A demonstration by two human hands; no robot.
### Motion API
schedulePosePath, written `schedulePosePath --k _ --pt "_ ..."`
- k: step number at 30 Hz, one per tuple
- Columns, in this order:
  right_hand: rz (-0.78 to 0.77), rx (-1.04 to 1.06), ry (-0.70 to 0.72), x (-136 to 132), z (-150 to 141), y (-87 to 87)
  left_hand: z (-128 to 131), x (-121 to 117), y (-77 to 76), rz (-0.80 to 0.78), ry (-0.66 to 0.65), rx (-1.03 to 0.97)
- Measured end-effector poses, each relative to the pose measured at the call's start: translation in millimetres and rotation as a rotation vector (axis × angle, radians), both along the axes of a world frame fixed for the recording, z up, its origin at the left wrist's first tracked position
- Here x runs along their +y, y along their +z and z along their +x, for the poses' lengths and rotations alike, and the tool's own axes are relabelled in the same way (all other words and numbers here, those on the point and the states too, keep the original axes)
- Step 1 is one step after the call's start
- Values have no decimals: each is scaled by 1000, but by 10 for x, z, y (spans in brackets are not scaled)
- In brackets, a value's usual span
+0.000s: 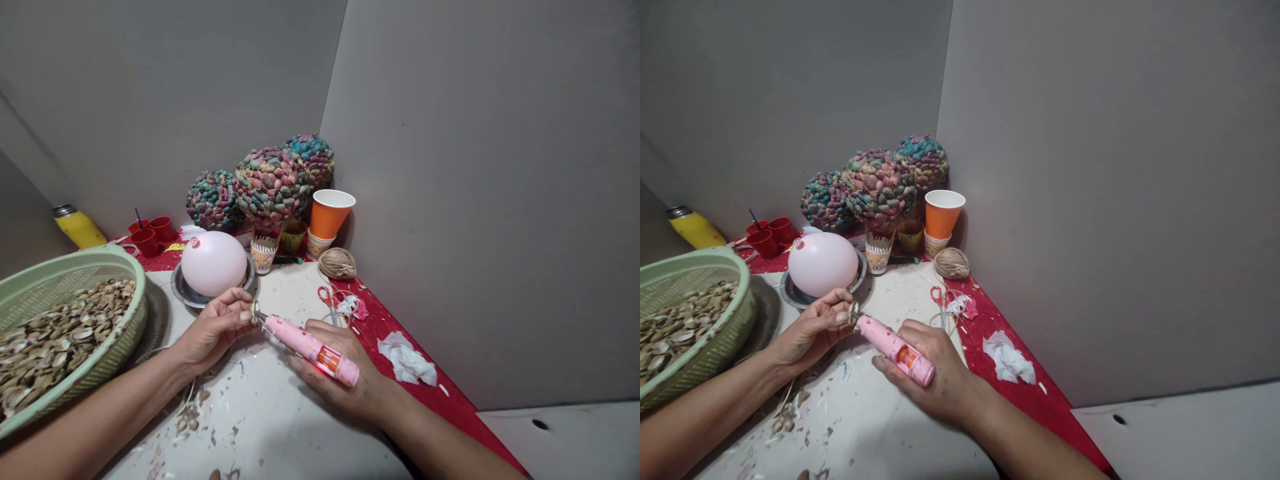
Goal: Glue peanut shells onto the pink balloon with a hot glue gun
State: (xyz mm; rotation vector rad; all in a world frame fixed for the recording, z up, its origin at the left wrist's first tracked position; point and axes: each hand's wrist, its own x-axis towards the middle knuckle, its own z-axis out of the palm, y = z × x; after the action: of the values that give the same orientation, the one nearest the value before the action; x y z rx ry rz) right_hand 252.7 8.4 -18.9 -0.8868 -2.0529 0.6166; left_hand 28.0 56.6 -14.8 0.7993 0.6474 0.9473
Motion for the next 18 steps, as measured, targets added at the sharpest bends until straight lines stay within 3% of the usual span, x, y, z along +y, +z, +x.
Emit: schedulePosePath --k 18 --pt "26 -57 16 -20 9 23 14 -7 45 -38 45 -17"
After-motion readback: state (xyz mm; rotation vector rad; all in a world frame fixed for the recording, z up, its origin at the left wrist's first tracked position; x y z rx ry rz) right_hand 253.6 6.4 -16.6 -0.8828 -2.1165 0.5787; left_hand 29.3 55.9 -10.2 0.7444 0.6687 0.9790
